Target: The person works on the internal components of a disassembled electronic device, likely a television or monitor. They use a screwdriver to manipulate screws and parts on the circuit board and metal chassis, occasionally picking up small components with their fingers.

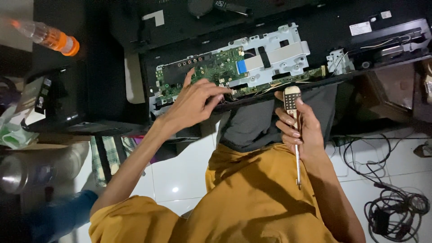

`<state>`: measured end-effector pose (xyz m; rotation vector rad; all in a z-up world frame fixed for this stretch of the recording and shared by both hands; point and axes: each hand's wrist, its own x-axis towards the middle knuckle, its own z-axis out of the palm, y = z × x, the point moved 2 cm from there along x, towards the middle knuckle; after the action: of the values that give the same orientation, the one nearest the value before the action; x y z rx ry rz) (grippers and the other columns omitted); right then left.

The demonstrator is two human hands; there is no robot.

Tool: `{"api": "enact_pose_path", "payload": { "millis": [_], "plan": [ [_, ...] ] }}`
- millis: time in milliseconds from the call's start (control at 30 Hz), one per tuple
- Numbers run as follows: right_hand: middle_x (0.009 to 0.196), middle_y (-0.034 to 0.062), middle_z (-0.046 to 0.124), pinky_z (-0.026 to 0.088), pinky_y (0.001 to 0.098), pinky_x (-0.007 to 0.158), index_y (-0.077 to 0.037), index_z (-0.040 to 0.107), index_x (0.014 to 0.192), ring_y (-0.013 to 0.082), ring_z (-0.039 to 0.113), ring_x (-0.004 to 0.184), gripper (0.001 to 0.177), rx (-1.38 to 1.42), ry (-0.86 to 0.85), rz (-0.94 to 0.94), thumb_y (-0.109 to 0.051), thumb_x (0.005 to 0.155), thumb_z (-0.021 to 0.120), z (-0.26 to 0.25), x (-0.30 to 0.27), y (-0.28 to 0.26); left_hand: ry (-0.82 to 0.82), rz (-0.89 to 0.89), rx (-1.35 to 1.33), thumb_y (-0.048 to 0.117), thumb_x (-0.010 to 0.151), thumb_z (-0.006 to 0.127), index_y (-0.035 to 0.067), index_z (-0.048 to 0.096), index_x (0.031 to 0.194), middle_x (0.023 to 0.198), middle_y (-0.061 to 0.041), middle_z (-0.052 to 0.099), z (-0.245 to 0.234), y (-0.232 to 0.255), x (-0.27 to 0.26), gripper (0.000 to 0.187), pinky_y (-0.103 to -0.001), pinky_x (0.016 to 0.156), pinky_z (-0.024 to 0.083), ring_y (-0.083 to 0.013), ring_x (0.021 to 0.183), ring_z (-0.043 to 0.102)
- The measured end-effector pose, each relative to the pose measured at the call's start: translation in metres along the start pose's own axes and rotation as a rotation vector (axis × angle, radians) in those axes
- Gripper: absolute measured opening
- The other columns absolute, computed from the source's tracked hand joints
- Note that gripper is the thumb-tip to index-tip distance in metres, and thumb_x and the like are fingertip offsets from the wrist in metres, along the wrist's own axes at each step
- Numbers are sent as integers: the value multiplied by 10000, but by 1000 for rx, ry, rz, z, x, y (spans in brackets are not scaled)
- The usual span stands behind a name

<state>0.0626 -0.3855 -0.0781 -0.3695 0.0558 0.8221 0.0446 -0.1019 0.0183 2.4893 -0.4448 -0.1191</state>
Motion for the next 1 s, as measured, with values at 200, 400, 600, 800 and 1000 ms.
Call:
{"api": "enact_pose_path", "payload": {
  "millis": [200,400,600,800,1000],
  "plan": [
    [730,-17,341,355,137,249,-37,389,1527,59,369,444,563,-16,-21,-14,-381,1086,458,-3,-3,2,1,54,91,132,1015,633,88,752,1141,900,-118,775,2,-17,12,179,-686,1192,172,-310,919,735],
    [719,-15,347,349,140,244,-32,397,1524,63,363,434,560,-1,-6,-29,-374,1086,457,-5,-4,3,-57,98,92,81,932,747,99,776,1008,964,-94,745,4,-36,23,84,-715,1151,264,-337,922,728],
    [730,-1,364,374,154,244,-22,376,1539,71,382,450,558,22,-66,-20,-357,1098,443,-10,-2,4,-149,234,214,16,970,640,83,779,1132,1053,-113,657,1,-25,22,223,-669,1149,335,-383,888,714],
    [725,-10,369,363,142,242,-25,386,1531,65,385,445,555,18,-57,-31,-362,1095,445,-11,-2,3,-210,163,213,127,1042,581,137,731,1185,1051,-84,588,-1,-27,26,208,-634,1120,387,-403,855,691],
    [713,-6,351,334,133,230,-28,444,1477,74,362,433,520,16,7,-34,-370,1086,455,-8,-5,3,-138,171,164,161,977,664,95,655,967,1126,-142,575,-15,-2,24,67,-578,987,477,-448,1050,628]
  ]
}}
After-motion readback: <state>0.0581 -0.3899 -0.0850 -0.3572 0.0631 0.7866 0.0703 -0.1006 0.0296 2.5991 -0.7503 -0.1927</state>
